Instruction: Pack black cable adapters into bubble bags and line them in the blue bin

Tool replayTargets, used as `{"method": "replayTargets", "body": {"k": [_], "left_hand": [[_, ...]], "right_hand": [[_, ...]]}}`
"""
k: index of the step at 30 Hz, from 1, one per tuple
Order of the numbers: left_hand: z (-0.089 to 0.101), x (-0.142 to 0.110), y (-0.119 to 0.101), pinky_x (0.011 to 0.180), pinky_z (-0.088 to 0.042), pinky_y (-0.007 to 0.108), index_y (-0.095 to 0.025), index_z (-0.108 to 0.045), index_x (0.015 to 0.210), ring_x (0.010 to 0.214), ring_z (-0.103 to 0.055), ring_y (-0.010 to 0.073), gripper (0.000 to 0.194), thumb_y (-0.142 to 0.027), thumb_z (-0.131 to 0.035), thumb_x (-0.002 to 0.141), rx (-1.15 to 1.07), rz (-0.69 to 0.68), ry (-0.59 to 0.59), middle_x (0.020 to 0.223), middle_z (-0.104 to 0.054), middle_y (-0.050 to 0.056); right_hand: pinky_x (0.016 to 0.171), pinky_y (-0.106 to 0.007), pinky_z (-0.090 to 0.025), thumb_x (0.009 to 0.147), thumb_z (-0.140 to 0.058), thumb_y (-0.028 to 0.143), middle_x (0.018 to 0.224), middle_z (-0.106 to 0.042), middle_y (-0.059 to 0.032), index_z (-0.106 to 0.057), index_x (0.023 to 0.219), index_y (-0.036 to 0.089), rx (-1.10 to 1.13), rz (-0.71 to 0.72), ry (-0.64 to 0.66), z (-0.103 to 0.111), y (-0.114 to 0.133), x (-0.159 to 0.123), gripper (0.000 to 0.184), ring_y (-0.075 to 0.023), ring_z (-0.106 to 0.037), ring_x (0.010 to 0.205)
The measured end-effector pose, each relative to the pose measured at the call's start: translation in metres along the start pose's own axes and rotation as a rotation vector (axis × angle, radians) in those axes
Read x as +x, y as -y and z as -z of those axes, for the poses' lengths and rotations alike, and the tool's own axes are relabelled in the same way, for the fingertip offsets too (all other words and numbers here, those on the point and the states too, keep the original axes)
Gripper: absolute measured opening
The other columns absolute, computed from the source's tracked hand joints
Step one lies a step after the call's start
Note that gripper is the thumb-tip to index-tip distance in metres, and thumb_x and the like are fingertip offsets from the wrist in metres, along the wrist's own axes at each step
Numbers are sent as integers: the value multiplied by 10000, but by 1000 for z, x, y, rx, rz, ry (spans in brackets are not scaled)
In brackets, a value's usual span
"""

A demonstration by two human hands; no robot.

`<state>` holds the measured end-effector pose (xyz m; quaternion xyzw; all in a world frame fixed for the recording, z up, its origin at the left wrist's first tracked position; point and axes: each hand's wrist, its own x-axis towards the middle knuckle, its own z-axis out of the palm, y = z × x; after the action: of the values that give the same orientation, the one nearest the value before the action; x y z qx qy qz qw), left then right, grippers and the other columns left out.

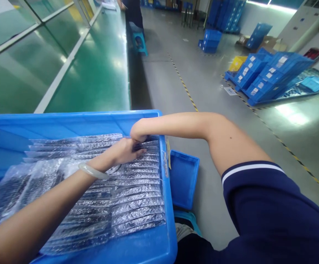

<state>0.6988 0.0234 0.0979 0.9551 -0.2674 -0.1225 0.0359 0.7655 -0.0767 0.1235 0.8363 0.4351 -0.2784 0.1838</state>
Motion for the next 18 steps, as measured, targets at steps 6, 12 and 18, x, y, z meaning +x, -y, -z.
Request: {"method": "replayTargets", "body": {"k": [6,12,18], "left_hand": [[13,0,7,919,-456,397,-58,-554,1133,1062,-584,315,506,-440,-464,814,0,29,-204,1092,-624,193],[-7,9,2,932,-438,435,-110,-490,1256,1131,-531,326,697,-662,-343,856,-103,34,-22,1213,-585,157],[-18,15,-20,1088,-232,531,-25,-521,1224,1296,-337,413,775,-684,-440,823,-29,83,-71,1343,-456,246]], "right_hand": [[814,-280,-492,788,-487,84,853,-637,-50,-669,1006,22,-4,40,114,0,-12,-9,290,-167,-601,804],[733,-313,-475,766,-480,58,842,-642,-96,-677,945,7,-36,-26,58,17,-8,-45,271,-184,-594,748],[681,-286,-429,858,-514,197,776,-626,-104,-688,915,31,77,105,-507,45,29,-48,246,-163,-573,725]]}}
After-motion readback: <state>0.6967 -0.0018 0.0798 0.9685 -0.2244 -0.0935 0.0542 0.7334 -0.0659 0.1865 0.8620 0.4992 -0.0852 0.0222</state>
